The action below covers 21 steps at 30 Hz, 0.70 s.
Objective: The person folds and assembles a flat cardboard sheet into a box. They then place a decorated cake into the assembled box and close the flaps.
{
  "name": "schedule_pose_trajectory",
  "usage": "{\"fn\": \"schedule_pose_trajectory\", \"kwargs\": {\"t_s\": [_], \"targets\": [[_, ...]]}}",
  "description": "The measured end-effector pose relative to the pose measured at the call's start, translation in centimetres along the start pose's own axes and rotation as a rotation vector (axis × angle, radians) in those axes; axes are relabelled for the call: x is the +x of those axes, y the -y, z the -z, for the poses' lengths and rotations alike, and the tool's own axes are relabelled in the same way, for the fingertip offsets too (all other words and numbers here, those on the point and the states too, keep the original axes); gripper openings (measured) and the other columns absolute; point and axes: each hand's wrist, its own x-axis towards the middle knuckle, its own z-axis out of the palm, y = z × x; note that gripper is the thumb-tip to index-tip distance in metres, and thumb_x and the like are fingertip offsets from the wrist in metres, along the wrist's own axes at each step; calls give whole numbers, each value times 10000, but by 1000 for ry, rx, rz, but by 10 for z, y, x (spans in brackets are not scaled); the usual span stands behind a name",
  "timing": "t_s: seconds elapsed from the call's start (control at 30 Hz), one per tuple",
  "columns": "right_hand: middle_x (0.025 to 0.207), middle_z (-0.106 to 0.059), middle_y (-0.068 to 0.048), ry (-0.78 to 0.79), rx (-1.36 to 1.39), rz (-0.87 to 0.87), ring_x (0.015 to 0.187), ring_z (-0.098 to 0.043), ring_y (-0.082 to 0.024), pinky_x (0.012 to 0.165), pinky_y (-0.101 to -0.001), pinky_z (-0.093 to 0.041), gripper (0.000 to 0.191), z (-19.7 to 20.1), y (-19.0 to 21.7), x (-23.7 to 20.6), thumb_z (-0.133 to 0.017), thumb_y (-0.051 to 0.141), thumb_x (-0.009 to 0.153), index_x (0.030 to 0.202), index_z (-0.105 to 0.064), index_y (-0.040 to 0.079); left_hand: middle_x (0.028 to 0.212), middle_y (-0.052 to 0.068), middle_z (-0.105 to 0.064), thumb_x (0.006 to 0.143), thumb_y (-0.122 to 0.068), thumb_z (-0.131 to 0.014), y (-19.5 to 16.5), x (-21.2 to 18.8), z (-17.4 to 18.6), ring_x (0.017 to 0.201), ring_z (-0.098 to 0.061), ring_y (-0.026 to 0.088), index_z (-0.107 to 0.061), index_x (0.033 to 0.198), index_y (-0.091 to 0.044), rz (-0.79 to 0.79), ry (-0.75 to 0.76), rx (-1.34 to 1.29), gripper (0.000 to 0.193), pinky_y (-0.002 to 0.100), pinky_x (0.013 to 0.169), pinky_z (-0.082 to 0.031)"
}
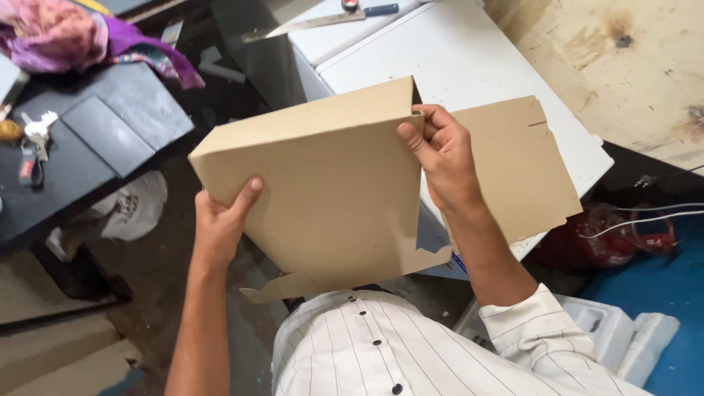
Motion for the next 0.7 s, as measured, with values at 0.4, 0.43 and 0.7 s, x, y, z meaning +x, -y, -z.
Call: {"fn": "schedule_pose_trajectory", "kwargs": {"t_s": [0.4,0.43,0.7], "targets": [[1046,-745,-137,39,175,59,940,-711,-148,862,-271,-595,311,34,6,-24,-767,51,972,1221,-606,-44,1028,19,-742,974,-221,-782,8,-42,-15,945,-665,90,-737,1106,6,-125,-31,-38,266,251,835,-538],[1072,-740,-146,58,173,54,965,-707,-156,882,-278,-590,330,36,5,-25,-766,57,982,1245,-597,-49,1032,19,-736,986,-213,-782,6,-43,-16,948,-658,91,-736,1109,8,-131,-31,-54,258,253,839,-534],[1471,-554,-209,53,-232,238,1384,-546,-225,1170,-343,-495,592,42,-27,-34,-691,169,1066,1518,-409,-89,1047,50,-735,1002,-156,-766,-6,-32,-42,945,-678,111,-721,1118,28,-98,-74,-121,222,272,851,-552]]}}
